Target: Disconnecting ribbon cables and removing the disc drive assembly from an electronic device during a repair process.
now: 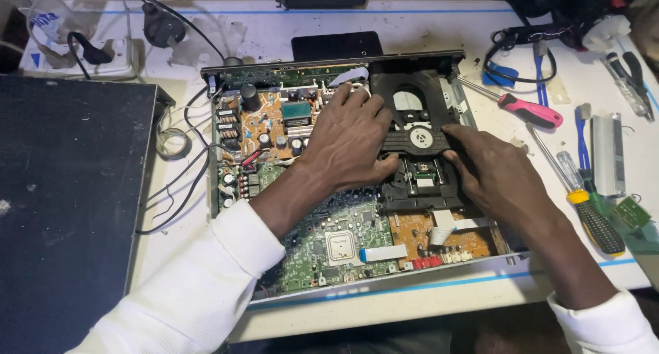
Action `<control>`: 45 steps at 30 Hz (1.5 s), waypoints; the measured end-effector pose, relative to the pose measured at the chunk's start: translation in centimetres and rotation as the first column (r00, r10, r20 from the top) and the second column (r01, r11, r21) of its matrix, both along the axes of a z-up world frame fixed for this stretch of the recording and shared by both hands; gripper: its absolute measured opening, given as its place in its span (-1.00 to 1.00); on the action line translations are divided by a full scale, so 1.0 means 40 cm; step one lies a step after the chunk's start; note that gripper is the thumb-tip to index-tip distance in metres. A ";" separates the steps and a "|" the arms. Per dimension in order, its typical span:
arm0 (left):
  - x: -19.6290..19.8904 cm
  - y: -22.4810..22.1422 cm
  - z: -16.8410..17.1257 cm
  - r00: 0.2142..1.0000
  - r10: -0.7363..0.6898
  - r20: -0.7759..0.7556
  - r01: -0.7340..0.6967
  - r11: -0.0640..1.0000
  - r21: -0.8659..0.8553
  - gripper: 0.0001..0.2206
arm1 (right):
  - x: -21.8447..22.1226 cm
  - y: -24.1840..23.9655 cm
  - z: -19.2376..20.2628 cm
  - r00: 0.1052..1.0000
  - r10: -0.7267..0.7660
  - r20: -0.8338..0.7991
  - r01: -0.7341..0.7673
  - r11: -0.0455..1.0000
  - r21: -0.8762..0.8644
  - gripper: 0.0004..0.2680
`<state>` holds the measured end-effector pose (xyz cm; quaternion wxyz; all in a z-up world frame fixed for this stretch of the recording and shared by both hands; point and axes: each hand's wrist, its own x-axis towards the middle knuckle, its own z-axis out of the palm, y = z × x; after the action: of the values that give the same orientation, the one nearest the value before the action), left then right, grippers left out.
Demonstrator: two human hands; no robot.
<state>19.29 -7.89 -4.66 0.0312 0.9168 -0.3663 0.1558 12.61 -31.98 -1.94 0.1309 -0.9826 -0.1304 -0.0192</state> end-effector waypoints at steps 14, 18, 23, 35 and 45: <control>-0.003 -0.022 -0.053 0.996 -0.056 0.074 0.067 0.984 -0.167 -0.62 | -0.002 0.003 0.013 0.995 -0.080 -0.053 0.072 0.986 -0.153 -0.58; 0.004 -0.033 -0.051 0.995 -0.051 0.082 0.065 0.983 -0.174 -0.63 | 0.008 -0.018 0.007 0.998 -0.046 -0.041 0.043 0.995 -0.090 -0.46; 0.004 -0.034 -0.046 0.994 -0.031 0.109 0.052 0.978 -0.200 -0.63 | 0.011 -0.011 0.021 0.996 -0.073 -0.042 0.071 0.996 -0.047 -0.53; -0.005 -0.027 -0.034 1.000 0.015 0.008 -0.013 0.971 -0.239 -0.63 | 0.029 -0.004 0.038 0.990 -0.072 -0.125 0.072 0.997 -0.002 -0.53; 0.020 -0.010 -0.032 0.996 0.074 0.051 -0.057 0.960 -0.275 -0.67 | 0.091 0.000 0.000 0.999 0.014 0.046 -0.015 1.000 0.009 -0.58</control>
<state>20.08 -8.27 -5.92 0.1412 0.9102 -0.3116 0.2335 16.25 -31.96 -1.94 0.1325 -0.9803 -0.1405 -0.0413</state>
